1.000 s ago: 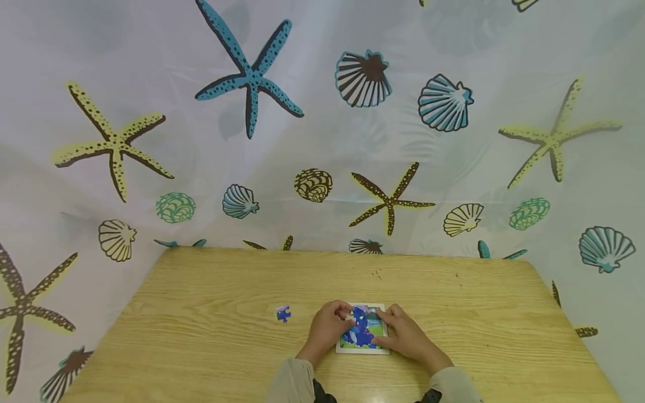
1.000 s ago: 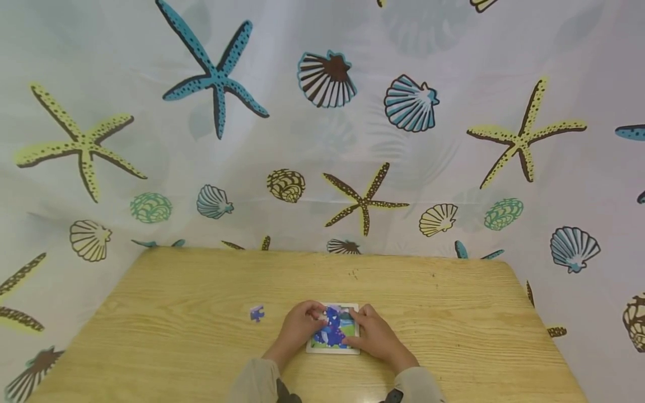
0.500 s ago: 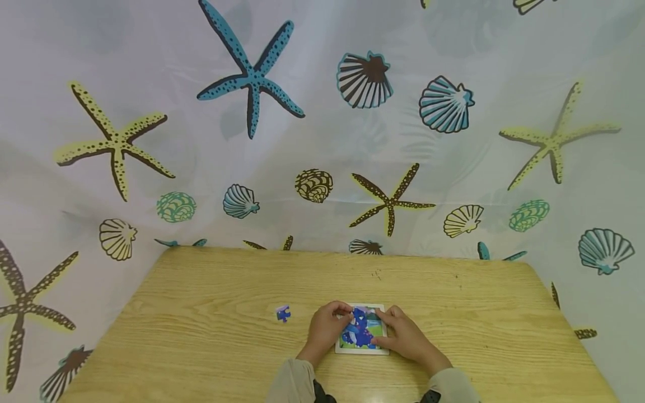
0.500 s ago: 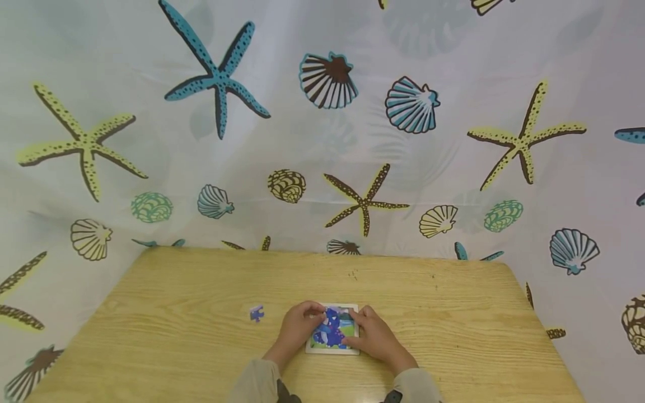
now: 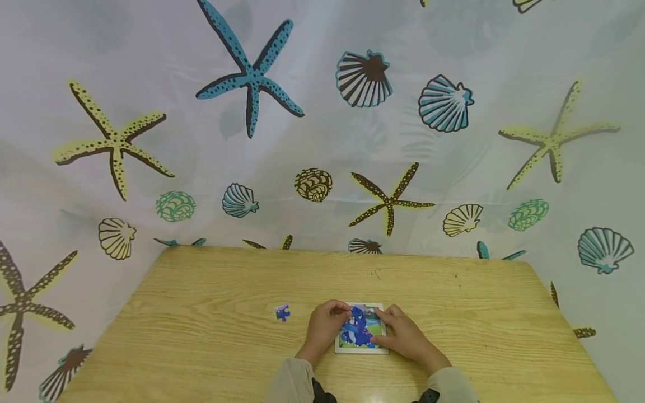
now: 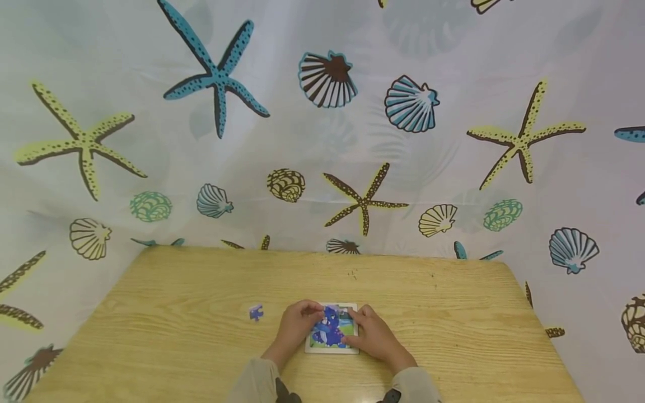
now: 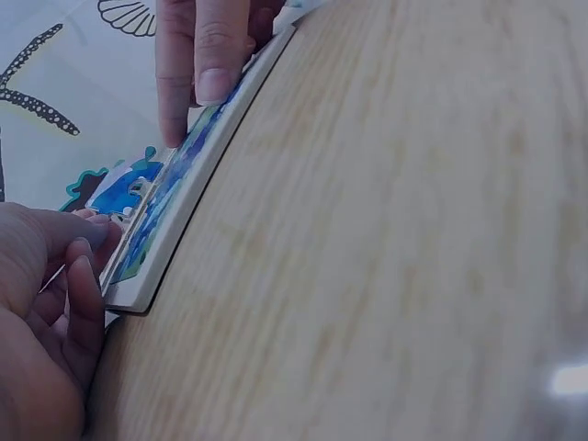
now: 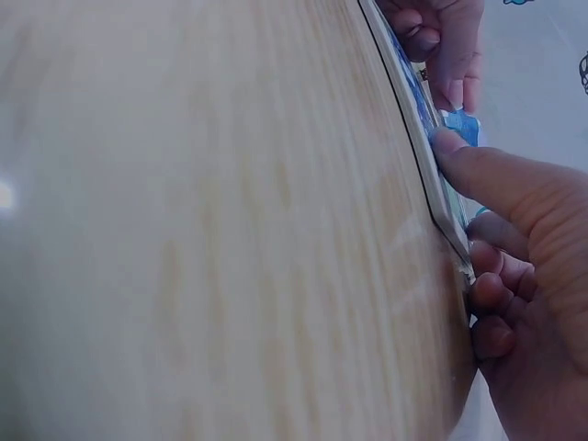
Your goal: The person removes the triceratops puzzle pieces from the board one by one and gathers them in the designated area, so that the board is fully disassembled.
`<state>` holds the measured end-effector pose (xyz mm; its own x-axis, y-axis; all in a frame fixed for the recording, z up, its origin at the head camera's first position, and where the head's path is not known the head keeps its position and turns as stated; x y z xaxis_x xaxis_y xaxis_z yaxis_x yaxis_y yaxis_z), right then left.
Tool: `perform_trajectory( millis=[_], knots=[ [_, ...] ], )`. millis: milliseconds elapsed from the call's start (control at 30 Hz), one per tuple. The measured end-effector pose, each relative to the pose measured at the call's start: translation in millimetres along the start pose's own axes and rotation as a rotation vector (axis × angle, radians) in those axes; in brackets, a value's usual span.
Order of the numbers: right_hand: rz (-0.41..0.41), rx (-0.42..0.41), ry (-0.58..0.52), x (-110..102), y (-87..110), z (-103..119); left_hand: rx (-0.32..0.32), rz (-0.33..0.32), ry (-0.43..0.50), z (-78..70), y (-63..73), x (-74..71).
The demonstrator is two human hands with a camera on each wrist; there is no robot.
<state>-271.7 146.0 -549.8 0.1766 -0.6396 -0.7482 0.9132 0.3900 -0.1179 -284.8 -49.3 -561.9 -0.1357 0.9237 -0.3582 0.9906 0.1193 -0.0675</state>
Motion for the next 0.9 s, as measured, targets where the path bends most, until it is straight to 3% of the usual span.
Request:
perform_trajectory(
  millis=[467,900],
  knots=[
    [0.003,0.008,0.005,-1.4,-0.3,0.6,-0.082,0.058,0.115,7.9,-4.7,-0.5],
    [0.008,0.008,-0.038,-1.3,-0.2,1.0,-0.142,0.086,0.263,8.3,-4.9,-17.4]
  ],
)
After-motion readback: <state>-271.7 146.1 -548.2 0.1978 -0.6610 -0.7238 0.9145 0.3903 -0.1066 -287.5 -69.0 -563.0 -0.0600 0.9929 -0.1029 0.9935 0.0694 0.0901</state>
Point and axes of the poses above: each hand's wrist, its own y-axis away from the middle knuckle, its own x-axis out of the palm, z = x × y, the point moved 3 cm from there along -y, towards the middle knuckle, and after that the axes turned 6 degrees about -z, right-handed, at the moved point
